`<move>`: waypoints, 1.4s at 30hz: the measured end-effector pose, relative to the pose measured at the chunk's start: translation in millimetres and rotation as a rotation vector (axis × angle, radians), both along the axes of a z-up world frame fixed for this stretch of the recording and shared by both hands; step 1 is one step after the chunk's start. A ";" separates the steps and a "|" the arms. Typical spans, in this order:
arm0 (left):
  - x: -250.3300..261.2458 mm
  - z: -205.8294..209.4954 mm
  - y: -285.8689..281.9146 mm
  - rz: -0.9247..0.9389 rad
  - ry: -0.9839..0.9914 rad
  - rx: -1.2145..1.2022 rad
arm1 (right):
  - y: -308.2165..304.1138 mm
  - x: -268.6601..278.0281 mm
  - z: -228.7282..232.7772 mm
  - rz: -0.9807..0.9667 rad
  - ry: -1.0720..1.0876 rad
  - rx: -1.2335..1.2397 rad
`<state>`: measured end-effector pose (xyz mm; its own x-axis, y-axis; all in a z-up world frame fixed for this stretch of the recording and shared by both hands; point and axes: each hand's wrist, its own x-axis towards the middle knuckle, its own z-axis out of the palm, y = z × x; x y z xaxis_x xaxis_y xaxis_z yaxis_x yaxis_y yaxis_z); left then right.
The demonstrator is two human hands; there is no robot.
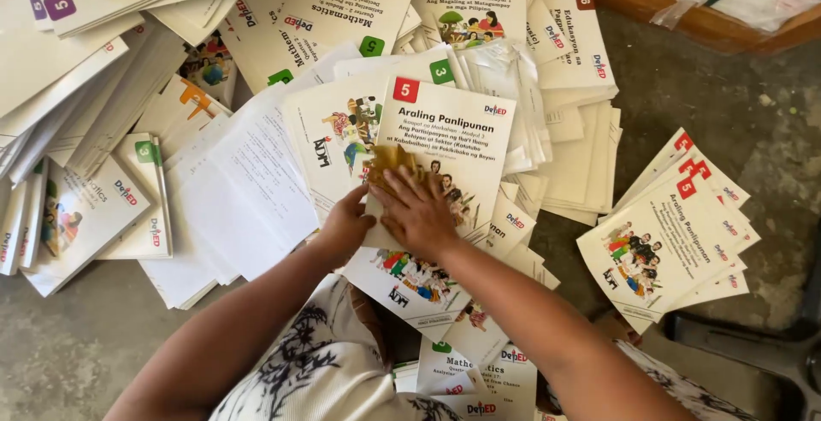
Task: Cleaning educational booklets with a cloth and organizing them into stacks
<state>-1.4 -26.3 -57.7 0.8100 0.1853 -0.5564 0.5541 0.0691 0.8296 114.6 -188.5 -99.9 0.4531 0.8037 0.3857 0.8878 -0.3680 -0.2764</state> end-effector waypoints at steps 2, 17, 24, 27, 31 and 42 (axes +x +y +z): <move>-17.2 -45.7 8.8 0.307 0.152 -0.214 | 3.4 26.0 7.3 0.008 0.013 0.066; 6.0 16.4 34.2 0.410 -0.261 0.284 | -40.3 1.9 15.6 0.278 0.386 0.323; 27.2 142.9 10.2 -0.048 -1.031 1.160 | -225.9 174.1 13.0 -0.852 0.703 1.269; 19.3 96.0 -9.2 -0.452 -1.204 1.171 | -213.9 162.9 64.6 -0.780 0.637 1.417; 5.0 0.0 -14.9 -0.770 -1.034 1.180 | -127.8 111.8 25.4 -0.412 0.702 0.873; -1.7 -55.5 -8.2 -0.662 -0.914 1.260 | -18.3 105.4 14.7 0.027 0.127 0.132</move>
